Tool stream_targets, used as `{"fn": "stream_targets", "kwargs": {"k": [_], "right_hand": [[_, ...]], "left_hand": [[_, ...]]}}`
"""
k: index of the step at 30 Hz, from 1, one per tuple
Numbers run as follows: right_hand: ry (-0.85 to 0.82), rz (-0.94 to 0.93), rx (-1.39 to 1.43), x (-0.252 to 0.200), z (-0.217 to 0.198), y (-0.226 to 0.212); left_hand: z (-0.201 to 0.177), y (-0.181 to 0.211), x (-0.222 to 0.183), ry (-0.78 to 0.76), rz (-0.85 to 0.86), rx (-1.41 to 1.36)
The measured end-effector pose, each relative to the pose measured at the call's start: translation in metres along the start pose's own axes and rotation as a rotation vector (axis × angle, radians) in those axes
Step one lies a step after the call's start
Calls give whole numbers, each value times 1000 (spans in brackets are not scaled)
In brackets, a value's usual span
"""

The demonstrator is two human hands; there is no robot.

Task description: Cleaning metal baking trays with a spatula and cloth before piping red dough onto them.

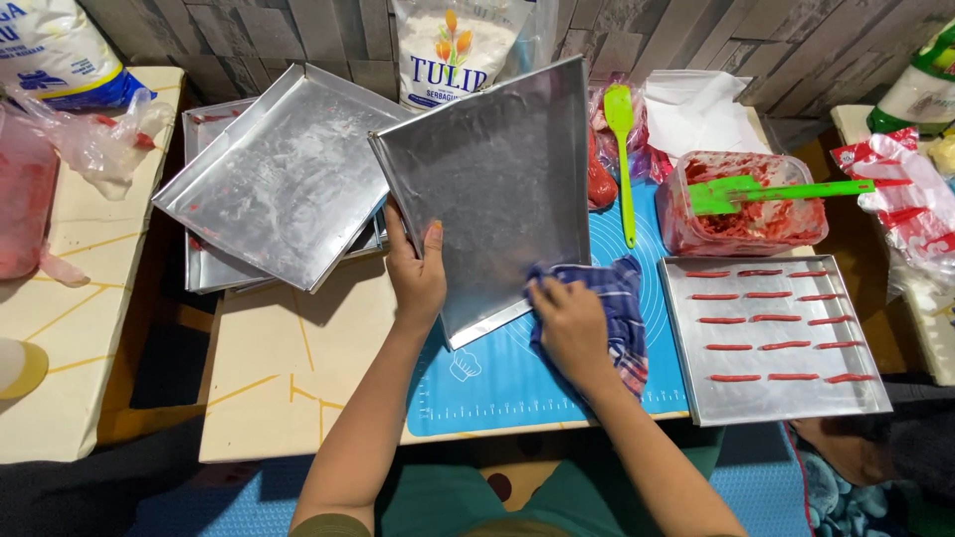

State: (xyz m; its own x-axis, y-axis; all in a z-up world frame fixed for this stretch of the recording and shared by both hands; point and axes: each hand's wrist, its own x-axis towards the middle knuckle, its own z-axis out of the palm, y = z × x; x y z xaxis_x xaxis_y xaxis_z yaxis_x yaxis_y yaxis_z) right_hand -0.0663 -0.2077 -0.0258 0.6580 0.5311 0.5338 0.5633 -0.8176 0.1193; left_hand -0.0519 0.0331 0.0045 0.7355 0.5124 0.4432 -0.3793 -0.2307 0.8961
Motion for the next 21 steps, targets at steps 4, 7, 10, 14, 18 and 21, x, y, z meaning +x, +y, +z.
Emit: {"fn": "stream_targets", "kwargs": {"k": [4,7,10,14,18,21], "right_hand": [[28,-9,54,2,5,1],[99,29,108,17,-3,-15],[73,-180,267,27,-6,-54],[31,-271,419,42,-11,-71],[-164,-323,408,30,-13,-83],[-309,-256,331,32,-22,-87]], "left_hand": [[0,14,5,-31,2,-23],[3,-7,1,-25,8,-50],[2,-12,1,-23,8,-55],[0,-21,0,-26,20,-15],[1,-13,-6,-6,44,19],[1,4,-3,-21,44,25]]}}
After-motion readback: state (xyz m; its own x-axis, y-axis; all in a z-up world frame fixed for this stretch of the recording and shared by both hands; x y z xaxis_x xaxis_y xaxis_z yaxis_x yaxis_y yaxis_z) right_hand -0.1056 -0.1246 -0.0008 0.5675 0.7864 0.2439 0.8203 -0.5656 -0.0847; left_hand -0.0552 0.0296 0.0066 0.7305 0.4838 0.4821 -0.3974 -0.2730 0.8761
